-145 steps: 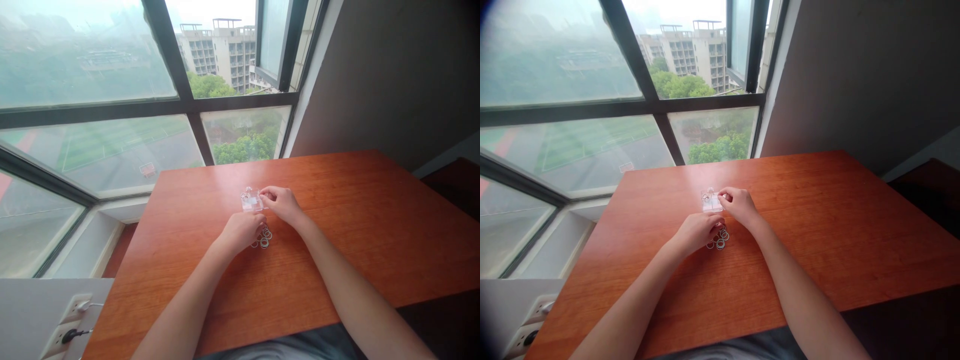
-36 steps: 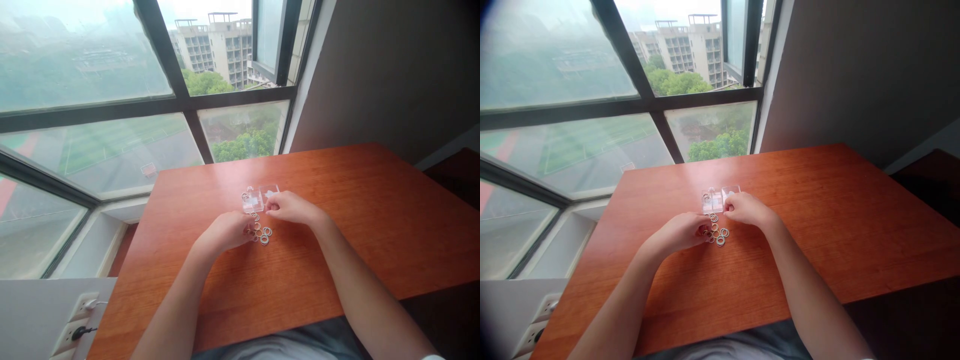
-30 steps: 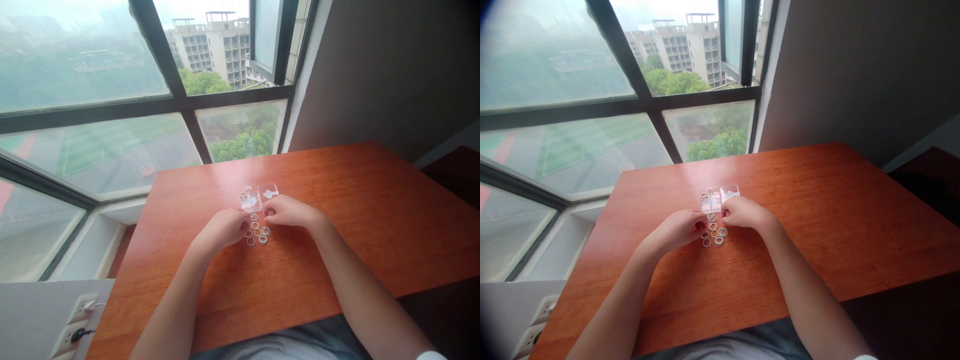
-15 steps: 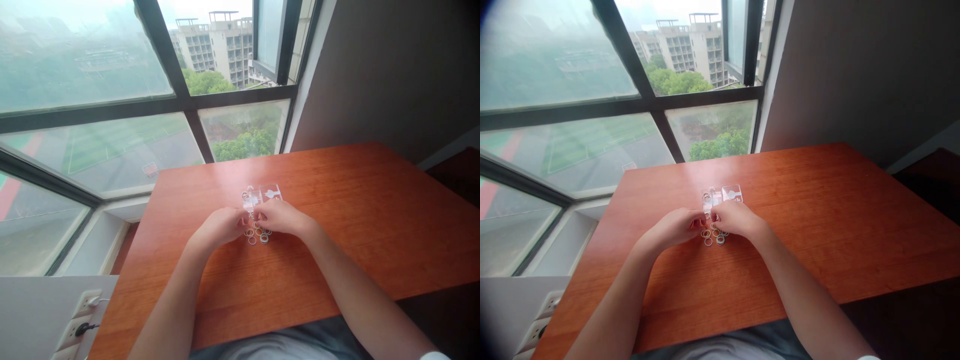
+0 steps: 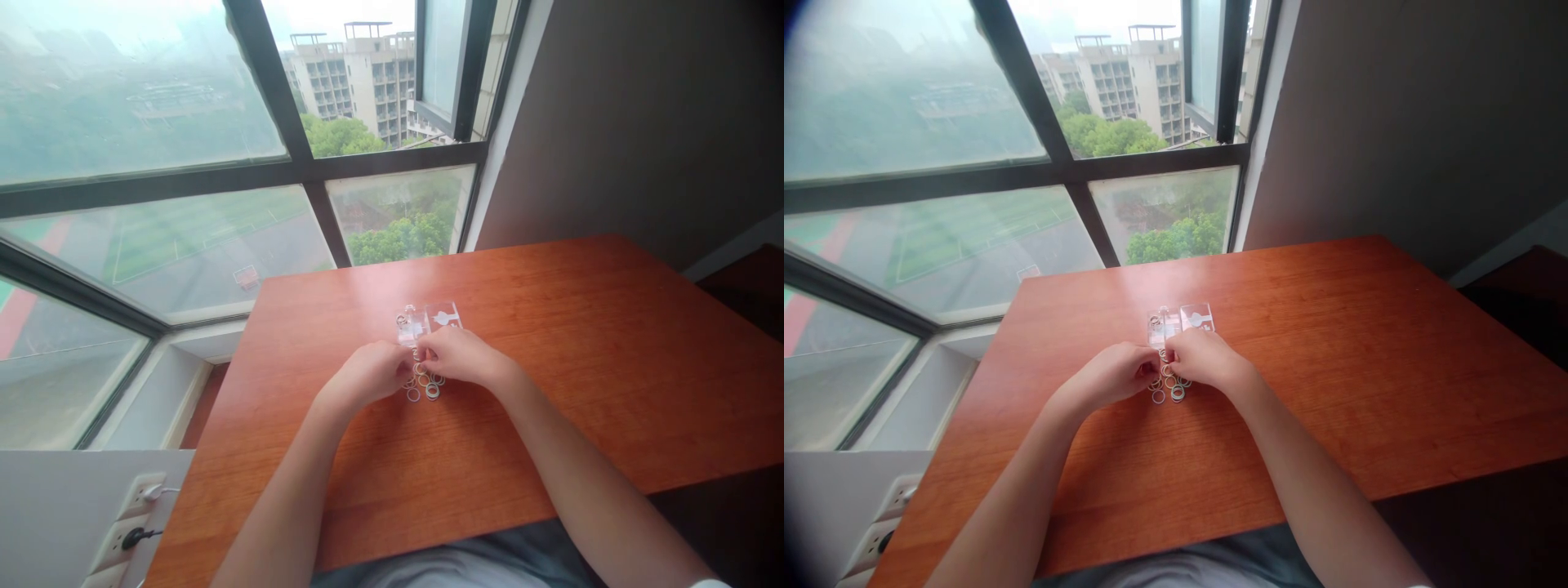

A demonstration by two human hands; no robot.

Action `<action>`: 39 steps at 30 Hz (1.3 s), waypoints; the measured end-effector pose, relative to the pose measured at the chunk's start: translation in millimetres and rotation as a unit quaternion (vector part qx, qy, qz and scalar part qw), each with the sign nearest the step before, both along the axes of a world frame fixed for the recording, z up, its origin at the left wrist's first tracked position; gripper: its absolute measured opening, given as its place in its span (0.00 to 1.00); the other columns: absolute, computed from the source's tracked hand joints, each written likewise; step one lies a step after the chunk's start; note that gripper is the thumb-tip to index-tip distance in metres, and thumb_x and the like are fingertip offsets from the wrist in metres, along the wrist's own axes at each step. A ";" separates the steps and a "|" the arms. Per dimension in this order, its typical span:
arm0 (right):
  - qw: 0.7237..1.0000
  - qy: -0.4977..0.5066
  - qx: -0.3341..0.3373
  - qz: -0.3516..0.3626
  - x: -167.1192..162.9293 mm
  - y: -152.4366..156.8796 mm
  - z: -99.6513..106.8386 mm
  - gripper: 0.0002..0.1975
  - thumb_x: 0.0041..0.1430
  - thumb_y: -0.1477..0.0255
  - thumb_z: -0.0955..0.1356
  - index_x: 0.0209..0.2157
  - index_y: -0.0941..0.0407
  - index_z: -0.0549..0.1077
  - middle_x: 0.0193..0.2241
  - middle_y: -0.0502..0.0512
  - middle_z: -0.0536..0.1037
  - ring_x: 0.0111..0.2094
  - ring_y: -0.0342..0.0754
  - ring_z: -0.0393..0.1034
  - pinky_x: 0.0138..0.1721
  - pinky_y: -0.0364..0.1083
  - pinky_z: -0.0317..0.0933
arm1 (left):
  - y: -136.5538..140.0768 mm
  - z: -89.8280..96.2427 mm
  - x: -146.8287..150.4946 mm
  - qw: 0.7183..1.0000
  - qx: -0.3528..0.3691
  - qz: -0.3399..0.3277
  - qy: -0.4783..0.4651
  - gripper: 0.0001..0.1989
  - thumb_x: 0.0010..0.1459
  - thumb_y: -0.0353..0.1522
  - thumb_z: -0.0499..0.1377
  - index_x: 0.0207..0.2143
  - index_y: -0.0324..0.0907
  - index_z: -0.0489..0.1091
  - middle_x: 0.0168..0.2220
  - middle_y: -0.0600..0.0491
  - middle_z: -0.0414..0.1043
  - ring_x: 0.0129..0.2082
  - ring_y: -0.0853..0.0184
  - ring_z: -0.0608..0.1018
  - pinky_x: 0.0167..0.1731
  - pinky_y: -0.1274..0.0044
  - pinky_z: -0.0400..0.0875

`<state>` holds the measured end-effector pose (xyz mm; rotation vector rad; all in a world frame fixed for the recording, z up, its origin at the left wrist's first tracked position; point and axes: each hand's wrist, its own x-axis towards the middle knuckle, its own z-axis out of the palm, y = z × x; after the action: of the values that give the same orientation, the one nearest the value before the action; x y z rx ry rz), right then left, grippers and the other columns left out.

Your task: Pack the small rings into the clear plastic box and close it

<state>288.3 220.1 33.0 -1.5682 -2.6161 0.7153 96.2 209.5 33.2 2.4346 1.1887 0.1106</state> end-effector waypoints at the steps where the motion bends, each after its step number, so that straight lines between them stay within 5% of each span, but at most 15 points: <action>1: 1.000 -0.003 0.003 -0.001 0.0 0.2 -0.6 0.07 0.53 0.72 0.66 0.32 0.51 0.77 0.30 0.50 0.79 0.31 0.45 0.70 0.26 0.41 0.49 | 0.6 1.2 -1.1 1.000 0.000 0.008 -0.001 0.08 0.53 0.26 0.53 0.29 0.43 0.71 0.28 0.54 0.75 0.24 0.69 0.72 0.24 0.80 0.57; 16: 1.000 0.010 0.017 0.008 0.3 1.0 -4.1 0.06 0.53 0.73 0.66 0.29 0.54 0.75 0.28 0.51 0.78 0.28 0.43 0.67 0.25 0.41 0.47 | 7.8 4.6 -10.6 0.994 0.055 0.085 -0.051 0.05 0.55 0.28 0.53 0.27 0.42 0.67 0.27 0.55 0.72 0.25 0.71 0.68 0.25 0.80 0.57; 27: 0.941 0.158 0.169 -0.248 3.9 29.5 -28.1 0.06 0.57 0.68 0.66 0.33 0.54 0.75 0.25 0.48 0.76 0.28 0.44 0.69 0.29 0.41 0.52 | 9.0 4.0 -6.8 0.993 0.042 0.084 -0.067 0.04 0.54 0.28 0.54 0.28 0.42 0.67 0.29 0.54 0.73 0.25 0.71 0.69 0.25 0.80 0.57; 35: 0.940 0.132 0.181 -0.259 2.6 37.0 -39.8 0.06 0.57 0.67 0.66 0.34 0.52 0.76 0.26 0.48 0.78 0.29 0.45 0.70 0.28 0.42 0.52 | 11.4 -0.3 -5.4 0.985 0.072 0.110 -0.110 0.04 0.54 0.28 0.55 0.28 0.41 0.68 0.28 0.55 0.72 0.25 0.71 0.69 0.25 0.80 0.57; 39: 0.936 0.143 0.184 -0.264 5.6 35.6 -39.2 0.07 0.56 0.66 0.67 0.33 0.52 0.76 0.26 0.48 0.77 0.29 0.45 0.70 0.29 0.42 0.52 | 22.2 -13.3 3.9 0.948 0.131 0.197 -0.214 0.04 0.56 0.32 0.57 0.30 0.41 0.70 0.24 0.57 0.68 0.24 0.72 0.68 0.26 0.80 0.58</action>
<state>293.9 255.7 -6.1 -1.7613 -1.8555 0.3497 100.1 231.7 19.9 2.1772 1.4985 0.9188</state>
